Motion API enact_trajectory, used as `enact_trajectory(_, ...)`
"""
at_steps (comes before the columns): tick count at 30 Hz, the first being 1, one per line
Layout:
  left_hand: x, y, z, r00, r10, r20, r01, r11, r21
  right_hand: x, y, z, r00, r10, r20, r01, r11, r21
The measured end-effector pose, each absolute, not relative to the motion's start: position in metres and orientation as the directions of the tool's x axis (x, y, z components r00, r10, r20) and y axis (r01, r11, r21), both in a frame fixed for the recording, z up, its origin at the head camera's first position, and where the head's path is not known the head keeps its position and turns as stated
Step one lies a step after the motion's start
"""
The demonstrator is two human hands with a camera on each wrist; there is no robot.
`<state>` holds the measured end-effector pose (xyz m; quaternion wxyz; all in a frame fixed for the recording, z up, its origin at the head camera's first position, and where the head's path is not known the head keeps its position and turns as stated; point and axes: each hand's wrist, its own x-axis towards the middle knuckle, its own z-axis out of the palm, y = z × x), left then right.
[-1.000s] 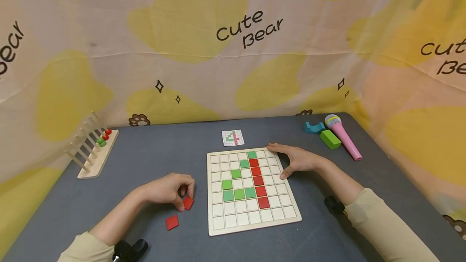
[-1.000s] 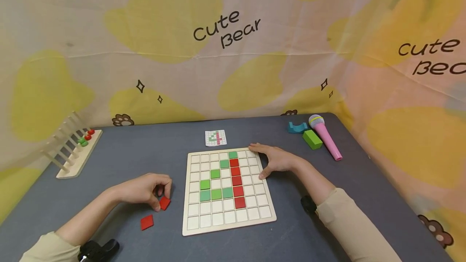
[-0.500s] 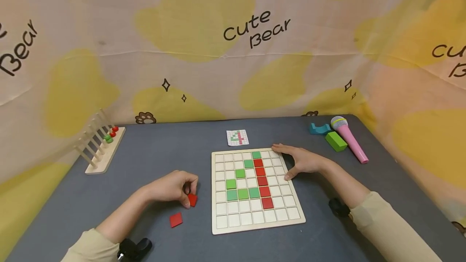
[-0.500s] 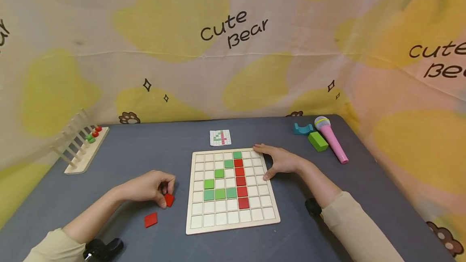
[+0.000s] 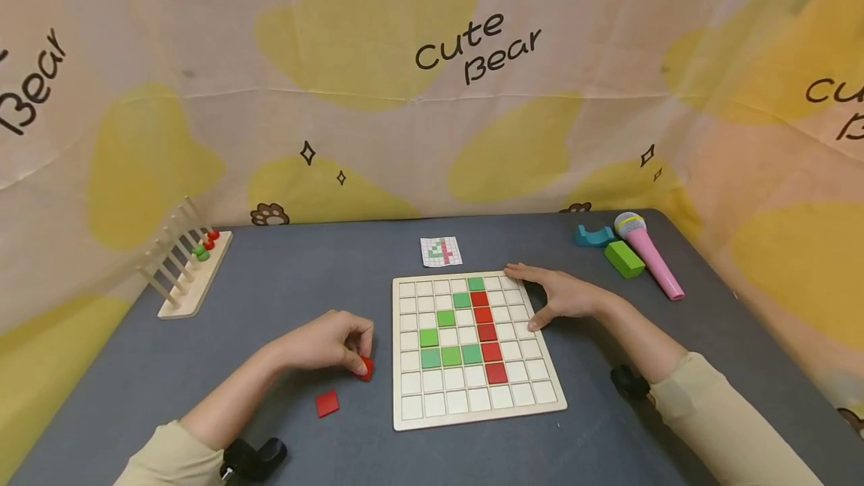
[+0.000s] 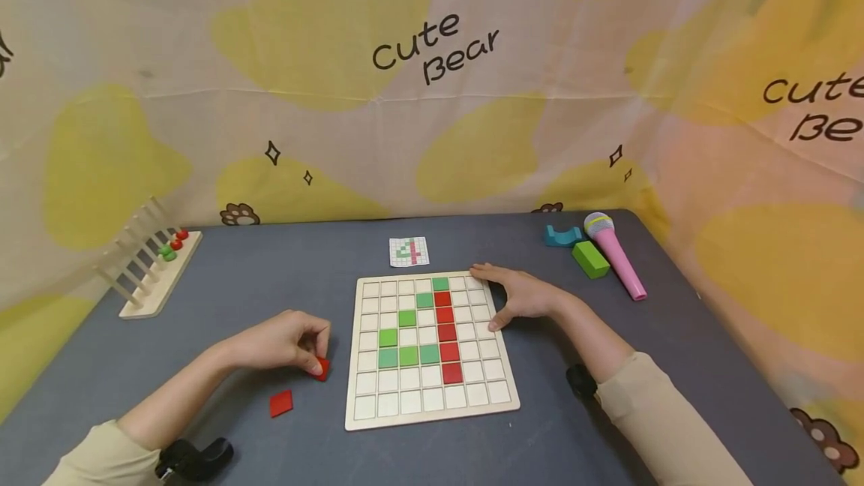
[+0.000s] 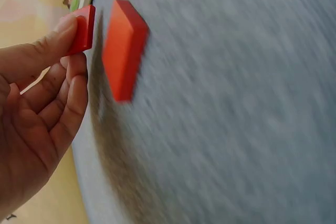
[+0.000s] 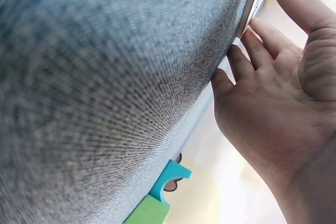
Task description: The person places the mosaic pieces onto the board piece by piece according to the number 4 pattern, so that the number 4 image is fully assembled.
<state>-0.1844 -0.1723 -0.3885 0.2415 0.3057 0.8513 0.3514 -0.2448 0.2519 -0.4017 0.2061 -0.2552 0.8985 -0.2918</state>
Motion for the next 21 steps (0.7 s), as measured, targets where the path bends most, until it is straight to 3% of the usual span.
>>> enact_trajectory(9,-0.175,-0.122,-0.38,-0.717,0.683,-0.14,0.283,0.469,0.836,-0.244,0.252,-0.401,-0.784,-0.579,-0.223,-0.33,0.693,-0.642)
enact_trajectory(16,-0.163,-0.075,-0.383,-0.718,0.696,-0.017,0.368,0.4,0.839,-0.244,0.253,-0.401,-0.791,-0.569,-0.224,-0.329,0.704,-0.63)
enact_trajectory(21,-0.153,-0.045,-0.389,-0.739,0.673,0.004,0.371,0.402,0.837,-0.243,0.252,-0.4,-0.796,-0.564,-0.219,-0.335,0.712,-0.617)
